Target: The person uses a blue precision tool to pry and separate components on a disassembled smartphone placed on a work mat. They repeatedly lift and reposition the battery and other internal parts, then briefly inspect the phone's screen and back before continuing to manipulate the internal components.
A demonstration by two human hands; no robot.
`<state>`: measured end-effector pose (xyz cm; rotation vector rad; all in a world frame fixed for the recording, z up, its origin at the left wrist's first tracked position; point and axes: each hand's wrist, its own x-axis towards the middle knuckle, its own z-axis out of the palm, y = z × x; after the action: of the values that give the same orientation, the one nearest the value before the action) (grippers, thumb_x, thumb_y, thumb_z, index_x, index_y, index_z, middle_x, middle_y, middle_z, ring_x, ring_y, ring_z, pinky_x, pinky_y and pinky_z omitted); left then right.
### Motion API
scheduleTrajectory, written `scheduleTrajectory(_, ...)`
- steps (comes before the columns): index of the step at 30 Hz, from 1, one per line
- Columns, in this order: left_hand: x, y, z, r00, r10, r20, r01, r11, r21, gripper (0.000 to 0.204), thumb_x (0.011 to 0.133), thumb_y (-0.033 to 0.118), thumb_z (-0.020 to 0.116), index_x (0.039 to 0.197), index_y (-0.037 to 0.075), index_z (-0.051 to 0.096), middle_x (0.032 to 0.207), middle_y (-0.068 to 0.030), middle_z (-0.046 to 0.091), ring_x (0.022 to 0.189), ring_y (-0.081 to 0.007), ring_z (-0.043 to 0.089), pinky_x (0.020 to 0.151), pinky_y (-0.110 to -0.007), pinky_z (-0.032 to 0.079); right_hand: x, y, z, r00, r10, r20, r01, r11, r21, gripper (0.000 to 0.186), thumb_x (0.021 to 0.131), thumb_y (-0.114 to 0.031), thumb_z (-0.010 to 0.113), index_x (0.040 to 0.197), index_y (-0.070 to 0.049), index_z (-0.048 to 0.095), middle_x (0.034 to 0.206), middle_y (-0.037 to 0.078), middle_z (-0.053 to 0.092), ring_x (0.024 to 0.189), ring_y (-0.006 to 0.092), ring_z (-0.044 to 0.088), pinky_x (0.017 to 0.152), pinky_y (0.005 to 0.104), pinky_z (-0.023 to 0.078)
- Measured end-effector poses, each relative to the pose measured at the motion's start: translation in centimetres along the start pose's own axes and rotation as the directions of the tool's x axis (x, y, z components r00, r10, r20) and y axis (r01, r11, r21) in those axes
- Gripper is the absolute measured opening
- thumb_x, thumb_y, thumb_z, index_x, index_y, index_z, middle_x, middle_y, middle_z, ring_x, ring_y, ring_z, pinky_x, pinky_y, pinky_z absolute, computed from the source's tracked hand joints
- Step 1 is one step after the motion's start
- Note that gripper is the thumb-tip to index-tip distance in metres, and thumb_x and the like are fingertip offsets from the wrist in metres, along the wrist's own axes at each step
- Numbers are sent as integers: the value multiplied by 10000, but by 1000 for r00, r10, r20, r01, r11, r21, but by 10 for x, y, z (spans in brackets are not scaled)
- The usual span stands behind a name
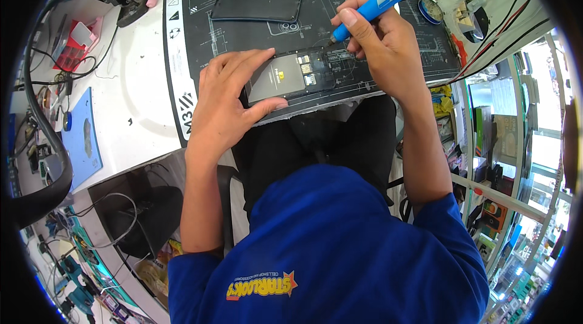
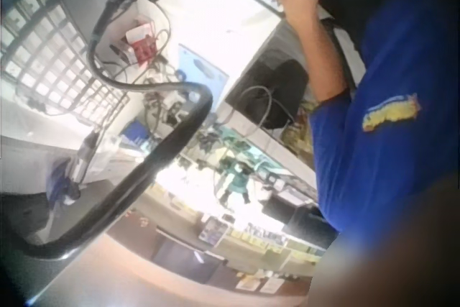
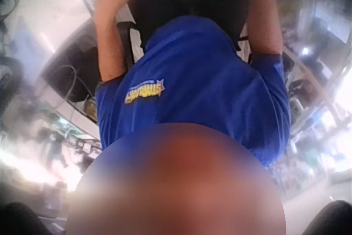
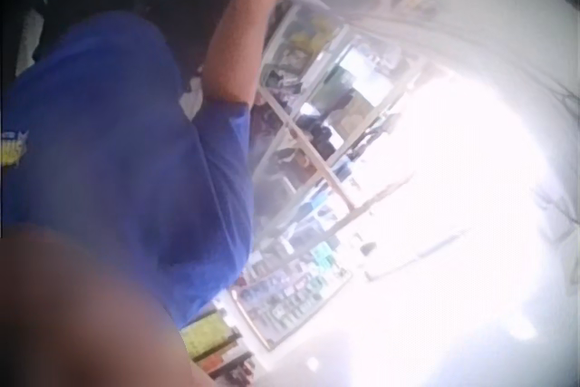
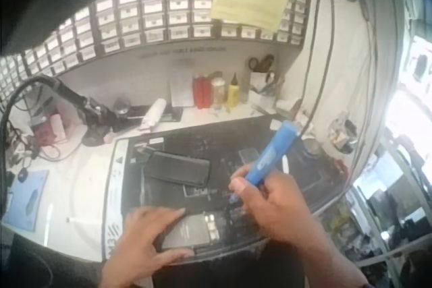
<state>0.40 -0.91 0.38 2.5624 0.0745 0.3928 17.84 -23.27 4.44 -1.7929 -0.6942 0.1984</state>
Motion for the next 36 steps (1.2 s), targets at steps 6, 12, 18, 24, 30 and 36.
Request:
scheduleTrajectory(6, -1, 0, 1, 1000, 12, -24, -11, 1000, 15, 819, 787, 471, 955, 1503, 159, 709, 1471, -28, 724, 1393, -296, 584, 1200, -459, 435, 3, 6, 1, 1000, 0, -3, 0, 1000, -6, 382, 1114, -378, 722, 1226, -12, 739, 929, 60, 749, 793, 122, 680, 757, 302, 556)
scheduleTrajectory(12, 0, -1, 2, 1000, -7, -14, 7, 1000, -15, 870, 740, 444, 989, 1511, 152, 711, 1472, -70, 725, 1403, -337, 570, 1222, -479, 418, 6, 4, 4, 1000, 18, 22, -18, 1000, -10, 390, 1116, -386, 715, 1230, -14, 729, 952, 54, 752, 800, 125, 675, 763, 307, 556)
scheduleTrajectory(18, -1, -2, 2, 1000, -4, -21, 4, 1000, 6, 839, 768, 463, 969, 1509, 167, 711, 1475, -40, 722, 1407, -310, 575, 1213, -468, 429, 10, 5, 4, 999, -7, 43, 10, 998, -55, 396, 1118, -397, 719, 1229, -18, 728, 946, 52, 750, 802, 130, 668, 772, 317, 559)
scheduleTrajectory(24, -1, -1, 3, 1000, -7, -26, 7, 1000, 12, 871, 772, 494, 967, 1526, 157, 691, 1479, -53, 713, 1424, -304, 570, 1219, -468, 435, 12, 6, 5, 995, -75, 70, 82, 991, -103, 366, 1129, -386, 708, 1202, -29, 742, 913, 58, 739, 794, 131, 655, 744, 330, 534)
scheduleTrajectory(30, -2, -1, 3, 999, -34, -33, 34, 999, 16, 927, 768, 526, 968, 1555, 145, 661, 1490, -81, 693, 1450, -323, 550, 1226, -491, 444, 14, 6, 1, 995, -5, 96, 17, 992, -122, 381, 1136, -391, 705, 1295, -46, 735, 1076, 43, 796, 796, 58, 627, 717, 232, 513)
scheduleTrajectory(36, -1, -2, 3, 999, -27, -28, 28, 999, 33, 938, 767, 559, 961, 1550, 137, 662, 1492, -87, 691, 1464, -330, 545, 1236, -502, 441, 14, 10, 1, 997, 1, 83, 6, 997, -82, 374, 1133, -387, 710, 1293, -50, 738, 1073, 47, 798, 793, 56, 629, 716, 228, 514)
